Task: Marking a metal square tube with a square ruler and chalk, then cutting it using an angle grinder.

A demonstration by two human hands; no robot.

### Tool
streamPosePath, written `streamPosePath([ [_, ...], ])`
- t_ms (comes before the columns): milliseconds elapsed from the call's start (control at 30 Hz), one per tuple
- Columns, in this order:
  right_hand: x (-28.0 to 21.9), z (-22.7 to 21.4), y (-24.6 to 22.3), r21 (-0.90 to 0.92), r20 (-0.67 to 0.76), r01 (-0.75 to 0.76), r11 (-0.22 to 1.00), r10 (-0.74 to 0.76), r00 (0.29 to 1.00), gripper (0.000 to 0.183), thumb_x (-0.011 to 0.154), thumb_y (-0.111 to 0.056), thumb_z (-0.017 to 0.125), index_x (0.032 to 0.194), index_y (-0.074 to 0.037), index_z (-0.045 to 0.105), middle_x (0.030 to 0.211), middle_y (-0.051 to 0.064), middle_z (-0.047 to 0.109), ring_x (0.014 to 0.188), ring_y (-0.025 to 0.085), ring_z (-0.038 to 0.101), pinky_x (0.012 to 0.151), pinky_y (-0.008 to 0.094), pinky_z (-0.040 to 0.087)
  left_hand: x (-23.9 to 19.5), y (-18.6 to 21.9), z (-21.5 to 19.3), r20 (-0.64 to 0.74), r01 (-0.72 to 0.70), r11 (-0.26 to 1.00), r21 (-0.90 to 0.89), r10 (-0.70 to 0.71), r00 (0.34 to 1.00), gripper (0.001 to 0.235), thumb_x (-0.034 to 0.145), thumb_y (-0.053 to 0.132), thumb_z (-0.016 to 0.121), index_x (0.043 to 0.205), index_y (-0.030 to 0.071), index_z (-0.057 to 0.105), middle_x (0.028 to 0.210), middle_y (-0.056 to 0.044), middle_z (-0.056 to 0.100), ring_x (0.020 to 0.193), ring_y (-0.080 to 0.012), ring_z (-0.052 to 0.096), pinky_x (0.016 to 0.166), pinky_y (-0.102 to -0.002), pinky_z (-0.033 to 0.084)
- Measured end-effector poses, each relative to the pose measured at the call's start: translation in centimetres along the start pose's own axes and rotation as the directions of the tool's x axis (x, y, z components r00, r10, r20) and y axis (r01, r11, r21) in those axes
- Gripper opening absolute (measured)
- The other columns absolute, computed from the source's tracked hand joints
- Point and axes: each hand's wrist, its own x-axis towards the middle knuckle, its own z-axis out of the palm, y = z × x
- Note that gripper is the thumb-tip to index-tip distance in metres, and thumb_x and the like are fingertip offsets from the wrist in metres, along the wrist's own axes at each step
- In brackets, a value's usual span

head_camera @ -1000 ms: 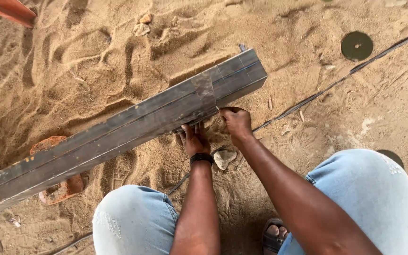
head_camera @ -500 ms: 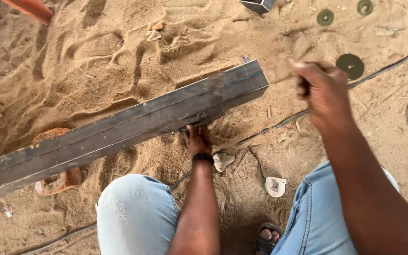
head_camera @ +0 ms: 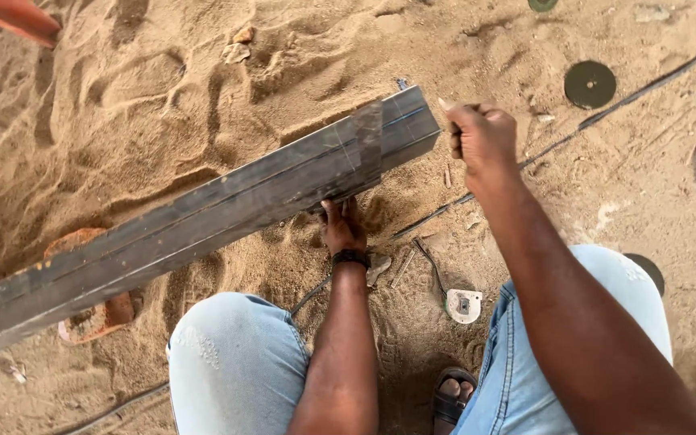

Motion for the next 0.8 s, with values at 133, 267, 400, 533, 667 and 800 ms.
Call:
streamPosePath([
  [133, 0.2, 0.6, -0.4, 0.009, 0.03, 0.02, 1.0, -0.02, 0.999, 0.006, 0.088, -0.004, 0.073, 0.088, -0.004, 0.067, 0.073, 0.005, 0.064, 0.051, 0.008, 0.055, 0.038, 0.021, 0.044, 0.4, -0.2, -0.6, 0.03, -0.013, 1.0, -0.002, 0.013, 0.999, 0.056, 0.093, 0.023, 0.071, 0.143, 0.009, 0.05, 0.138, -0.018, 0.062, 0.121, -0.0337, 0.066, 0.098, -0.041, 0.062],
  [267, -0.3, 1.1, -0.6, 0.032, 0.03, -0.009, 0.999, 0.009, 1.0, 0.005, 0.086, -0.005, 0.074, 0.088, -0.004, 0.069, 0.072, 0.005, 0.065, 0.05, 0.009, 0.054, 0.038, 0.021, 0.043, -0.2, 0.0, 0.0, 0.056, -0.017, 1.0, 0.021, 0.016, 0.998, 0.052, 0.094, 0.023, 0.07, 0.142, 0.009, 0.053, 0.133, -0.018, 0.065, 0.114, -0.0317, 0.069, 0.091, -0.04, 0.065],
  [400, 0.3, 0.9, 0.3, 0.01, 0.058, 0.004, 1.0, -0.004, 0.998, 0.008, 0.086, -0.005, 0.076, 0.089, -0.004, 0.068, 0.073, 0.003, 0.064, 0.052, 0.007, 0.055, 0.04, 0.019, 0.045, -0.4, -0.2, 0.1, 0.056, -0.026, 1.0, -0.005, 0.027, 0.998, 0.05, 0.095, 0.025, 0.069, 0.139, 0.01, 0.052, 0.129, -0.016, 0.067, 0.113, -0.0311, 0.07, 0.089, -0.04, 0.067],
  [533, 0.5, 0.8, 0.1, 0.012, 0.071, 0.025, 1.0, -0.026, 0.997, 0.008, 0.087, -0.005, 0.075, 0.09, -0.004, 0.068, 0.073, 0.002, 0.064, 0.052, 0.006, 0.056, 0.042, 0.018, 0.047, -0.4, -0.2, 0.3, 0.08, -0.039, 0.998, -0.046, 0.042, 0.996, 0.053, 0.093, 0.026, 0.071, 0.141, 0.013, 0.053, 0.132, -0.017, 0.065, 0.117, -0.0324, 0.067, 0.091, -0.041, 0.064],
  [667, 0.7, 0.3, -0.1, 0.02, 0.068, 0.026, 0.999, -0.027, 0.997, 0.008, 0.087, -0.005, 0.075, 0.09, -0.004, 0.068, 0.072, 0.002, 0.064, 0.052, 0.005, 0.055, 0.041, 0.018, 0.046, 0.0, -0.2, 0.0, 0.057, -0.049, 0.998, -0.043, 0.051, 0.997, 0.056, 0.092, 0.025, 0.071, 0.143, 0.013, 0.05, 0.135, -0.016, 0.062, 0.123, -0.0323, 0.064, 0.095, -0.042, 0.066],
  [800, 1.0, 0.1, 0.5, -0.003, 0.085, 0.029, 1.0, -0.029, 0.996, 0.008, 0.088, -0.007, 0.076, 0.091, -0.004, 0.068, 0.071, 0.002, 0.064, 0.051, 0.005, 0.055, 0.041, 0.018, 0.046, 0.0, -0.2, -0.1, 0.047, -0.061, 0.997, -0.044, 0.063, 0.997, 0.058, 0.091, 0.024, 0.071, 0.144, 0.015, 0.048, 0.135, -0.016, 0.063, 0.123, -0.0323, 0.064, 0.093, -0.042, 0.065],
])
